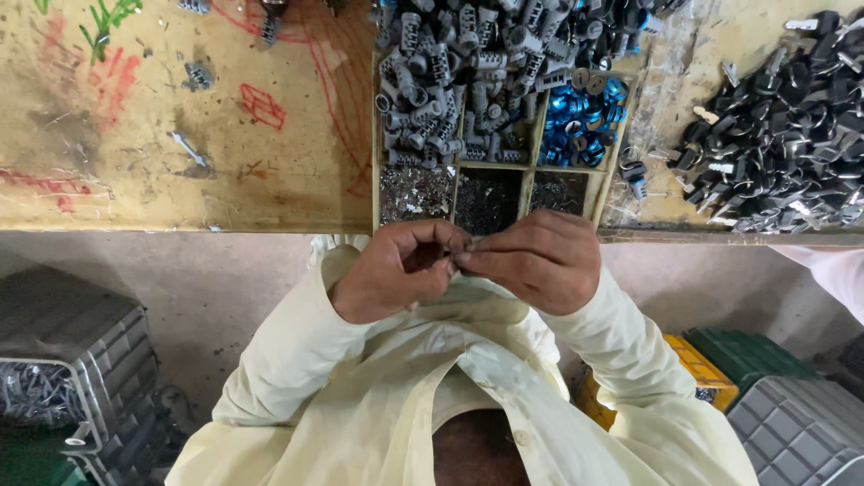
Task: The person assembles small keychains by hand, picking up a keyring, a gray plastic component, and a blue cap, then joining them together. The assembled keychains are placed into a compartmentalized wooden tray on the table.
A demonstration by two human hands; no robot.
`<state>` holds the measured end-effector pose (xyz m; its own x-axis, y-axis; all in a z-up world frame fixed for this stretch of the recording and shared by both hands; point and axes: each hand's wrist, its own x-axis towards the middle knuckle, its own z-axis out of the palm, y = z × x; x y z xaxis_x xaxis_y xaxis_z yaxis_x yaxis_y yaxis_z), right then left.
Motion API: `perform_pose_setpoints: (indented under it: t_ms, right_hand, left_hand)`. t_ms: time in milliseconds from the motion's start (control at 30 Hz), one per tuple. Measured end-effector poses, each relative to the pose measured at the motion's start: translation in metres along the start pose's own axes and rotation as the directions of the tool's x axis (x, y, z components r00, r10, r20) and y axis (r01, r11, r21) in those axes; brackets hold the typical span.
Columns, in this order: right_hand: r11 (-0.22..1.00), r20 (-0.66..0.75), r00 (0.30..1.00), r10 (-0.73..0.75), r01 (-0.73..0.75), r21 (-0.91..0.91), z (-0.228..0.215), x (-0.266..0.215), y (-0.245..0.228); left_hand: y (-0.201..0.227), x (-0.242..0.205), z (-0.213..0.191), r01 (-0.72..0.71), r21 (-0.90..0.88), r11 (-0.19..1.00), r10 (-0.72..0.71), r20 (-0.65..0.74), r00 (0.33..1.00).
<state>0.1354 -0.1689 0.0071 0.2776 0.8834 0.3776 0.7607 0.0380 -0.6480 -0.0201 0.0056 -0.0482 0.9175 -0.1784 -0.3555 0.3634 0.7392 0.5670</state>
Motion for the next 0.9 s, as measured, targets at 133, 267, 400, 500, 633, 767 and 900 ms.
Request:
perform_pose_setpoints:
  t_ms: [133, 267, 400, 500, 633, 767, 900]
  right_hand:
    - [0.965, 0.144, 0.968, 0.205, -0.224, 0.136, -0.005, 0.012, -0.003]
    - [0.873, 0.034, 0.908, 0.417, -0.39, -0.293, -0.011, 0.032, 0.01]
    - [0.752, -0.098, 0.915, 0.392, -0.38, -0.539, 0.004, 0.044, 0.032]
    - [0.815, -0.139, 0.888, 0.438, -0.457, -0.356, 0.002, 0.023, 0.021]
    - [0.529, -0.056, 0.725, 0.686, -0.445, 0.722, 0.008, -0.031, -0.005]
    - [0.125, 0.028, 0.589, 0.808, -0.218, 0.968, 0.038, -0.077, -0.009]
    - [0.308, -0.015, 0.7, 0.714, -0.295, 0.905, 0.045, -0.092, -0.007]
  left_hand:
    - [0.007, -0.008, -0.003, 0.061, 0.065, 0.996, -0.054, -0.116, 0.992]
    - [0.008, -0.002, 0.003, 0.005, 0.06, 0.998, 0.008, -0.225, 0.974]
    - [0.014, 0.0, 0.011, -0.022, 0.161, 0.987, 0.056, -0.206, 0.977]
    - [0.015, 0.0, 0.015, -0.042, 0.155, 0.987, 0.072, -0.193, 0.979]
    - [0.008, 0.01, 0.017, -0.087, 0.088, 0.992, 0.094, -0.078, 0.993]
    - [-0.008, 0.018, 0.027, -0.009, -0.187, 0.982, 0.006, -0.017, 1.0]
    - [-0.008, 0.016, 0.026, -0.002, -0.237, 0.971, 0.001, -0.006, 1.0]
